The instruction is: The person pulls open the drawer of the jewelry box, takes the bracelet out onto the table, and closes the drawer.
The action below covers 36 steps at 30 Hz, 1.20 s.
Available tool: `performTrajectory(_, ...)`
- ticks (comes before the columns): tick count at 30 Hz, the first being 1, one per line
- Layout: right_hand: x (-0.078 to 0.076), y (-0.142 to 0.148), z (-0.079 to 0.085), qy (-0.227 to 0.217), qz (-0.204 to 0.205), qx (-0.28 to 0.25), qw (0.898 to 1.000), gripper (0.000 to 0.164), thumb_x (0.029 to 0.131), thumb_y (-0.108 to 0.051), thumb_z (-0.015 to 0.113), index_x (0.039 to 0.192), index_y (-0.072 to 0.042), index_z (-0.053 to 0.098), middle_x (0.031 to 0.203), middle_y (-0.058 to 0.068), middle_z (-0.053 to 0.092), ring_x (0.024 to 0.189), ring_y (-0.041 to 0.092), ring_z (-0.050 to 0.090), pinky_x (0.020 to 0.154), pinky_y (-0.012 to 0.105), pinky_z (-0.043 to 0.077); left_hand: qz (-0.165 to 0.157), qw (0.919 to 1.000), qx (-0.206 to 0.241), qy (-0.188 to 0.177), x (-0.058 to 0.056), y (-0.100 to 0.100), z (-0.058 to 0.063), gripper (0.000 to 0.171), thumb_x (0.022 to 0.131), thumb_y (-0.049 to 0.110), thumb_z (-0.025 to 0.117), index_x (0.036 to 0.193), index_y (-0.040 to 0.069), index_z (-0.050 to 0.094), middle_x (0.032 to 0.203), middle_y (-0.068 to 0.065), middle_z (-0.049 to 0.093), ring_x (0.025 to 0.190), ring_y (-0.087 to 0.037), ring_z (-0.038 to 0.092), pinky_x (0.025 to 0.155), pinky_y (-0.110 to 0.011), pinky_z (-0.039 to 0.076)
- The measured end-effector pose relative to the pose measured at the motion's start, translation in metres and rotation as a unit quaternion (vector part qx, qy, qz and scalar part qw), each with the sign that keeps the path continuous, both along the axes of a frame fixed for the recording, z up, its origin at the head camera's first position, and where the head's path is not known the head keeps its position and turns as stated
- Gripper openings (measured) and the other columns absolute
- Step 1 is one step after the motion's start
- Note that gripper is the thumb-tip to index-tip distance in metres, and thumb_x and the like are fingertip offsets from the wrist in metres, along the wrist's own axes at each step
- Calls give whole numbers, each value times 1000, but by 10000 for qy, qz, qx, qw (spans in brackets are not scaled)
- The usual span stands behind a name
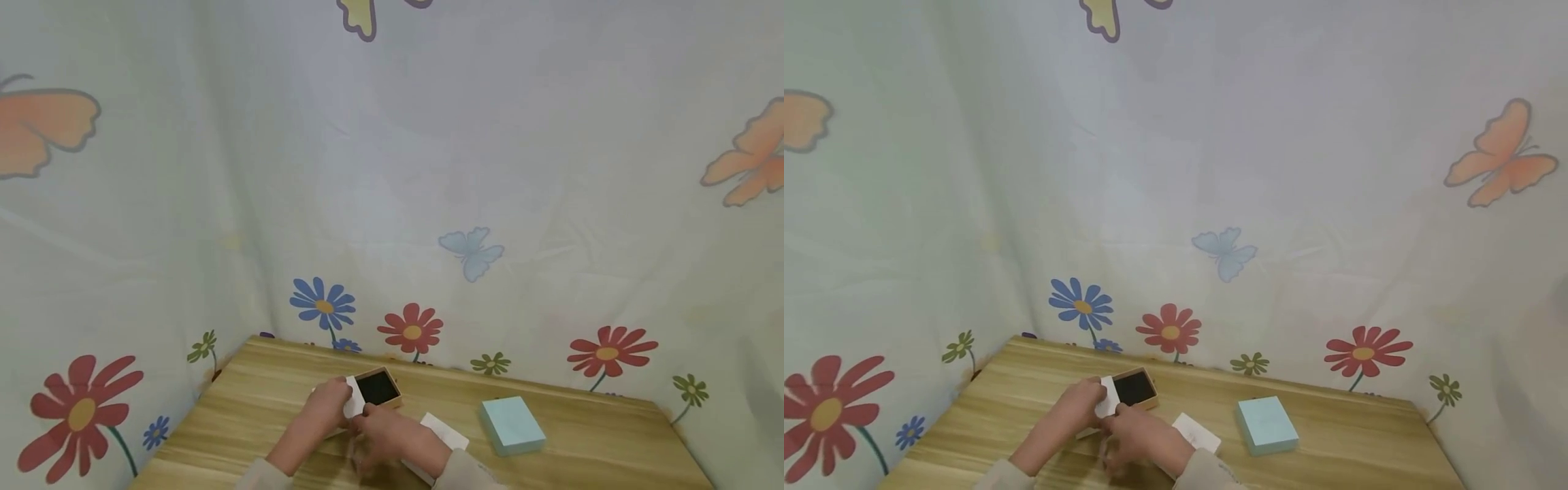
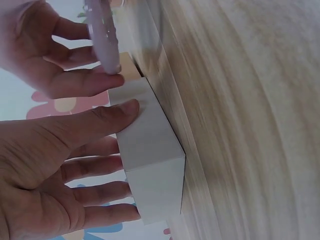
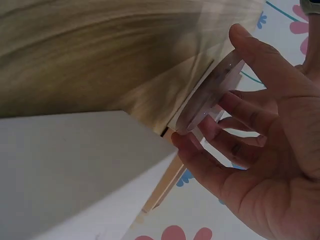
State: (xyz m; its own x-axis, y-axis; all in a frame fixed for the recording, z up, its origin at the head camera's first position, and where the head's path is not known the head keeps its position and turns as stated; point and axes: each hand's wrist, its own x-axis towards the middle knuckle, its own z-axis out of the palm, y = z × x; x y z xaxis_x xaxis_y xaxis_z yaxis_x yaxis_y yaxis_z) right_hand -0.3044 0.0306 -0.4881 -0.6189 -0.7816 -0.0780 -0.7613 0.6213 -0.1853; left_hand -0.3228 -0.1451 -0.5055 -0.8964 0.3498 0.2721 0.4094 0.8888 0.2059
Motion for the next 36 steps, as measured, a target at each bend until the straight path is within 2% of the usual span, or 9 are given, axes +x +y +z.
performTrajectory(4,3,0,-7,216,163,-164,9995,72,70,-42,92,131,-20,62,96,-8,57,81,1,49,70,13,41,-7,10000,-88,41,-1,-1,0,35,62,15,93,70,4,61,77,-5,52,66,-23,56,58,-41,51)
performTrajectory(9,8,-2,-18,-249,-13,-372,9990,44,77,-43,87,110,-21,67,99,-10,53,84,0,47,74,16,43,25,10000,-56,77,-1,0,-3,35,56,8,94,71,3,63,77,-6,53,66,-24,58,57,-42,51)
performTrajectory(11,10,-2,-22,-176,78,-358,9992,33,83,-42,81,105,-21,67,98,-9,50,81,1,45,73,16,41,56,9999,-45,80,-1,1,-3,35,55,7,94,72,3,63,78,-6,53,66,-24,58,57,-42,51)
performTrajectory(15,15,-3,-26,394,385,-278,9981,25,89,-39,72,100,-18,65,94,-6,47,77,3,41,71,15,37,89,9999,-44,85,-1,2,-4,36,55,5,94,74,3,64,79,-7,55,67,-25,59,58,-43,52)
performTrajectory(17,17,-3,-26,485,378,-249,9978,23,92,-39,68,100,-18,64,96,-6,47,79,4,40,73,15,37,104,9999,-55,110,-1,2,-4,35,56,5,95,75,2,65,80,-7,55,67,-25,59,58,-43,53)
performTrajectory(26,22,-5,-28,141,79,-312,9994,22,93,-38,68,105,-20,65,105,-7,48,92,7,40,81,17,40,99,9999,-45,109,0,1,-5,35,56,4,95,77,1,66,80,-7,56,67,-25,59,58,-42,53)
performTrajectory(28,23,-6,-29,160,32,-219,9996,28,91,-41,71,110,-20,66,109,-7,50,94,7,41,82,18,41,102,9999,-35,133,0,0,-4,35,56,4,94,76,1,66,80,-7,56,67,-25,59,58,-42,53)
performTrajectory(33,24,-8,-27,866,132,181,9960,46,82,-50,79,114,-20,68,114,-5,56,89,9,44,78,18,40,59,9997,-69,242,1,1,-2,35,56,5,94,77,1,66,80,-8,57,66,-26,59,58,-43,54)
performTrajectory(36,26,-7,-27,1102,236,229,9934,43,81,-48,78,112,-20,69,110,-5,58,83,9,44,73,19,38,52,9997,-76,205,2,2,-1,35,56,5,95,76,1,66,79,-8,57,66,-25,59,58,-42,53)
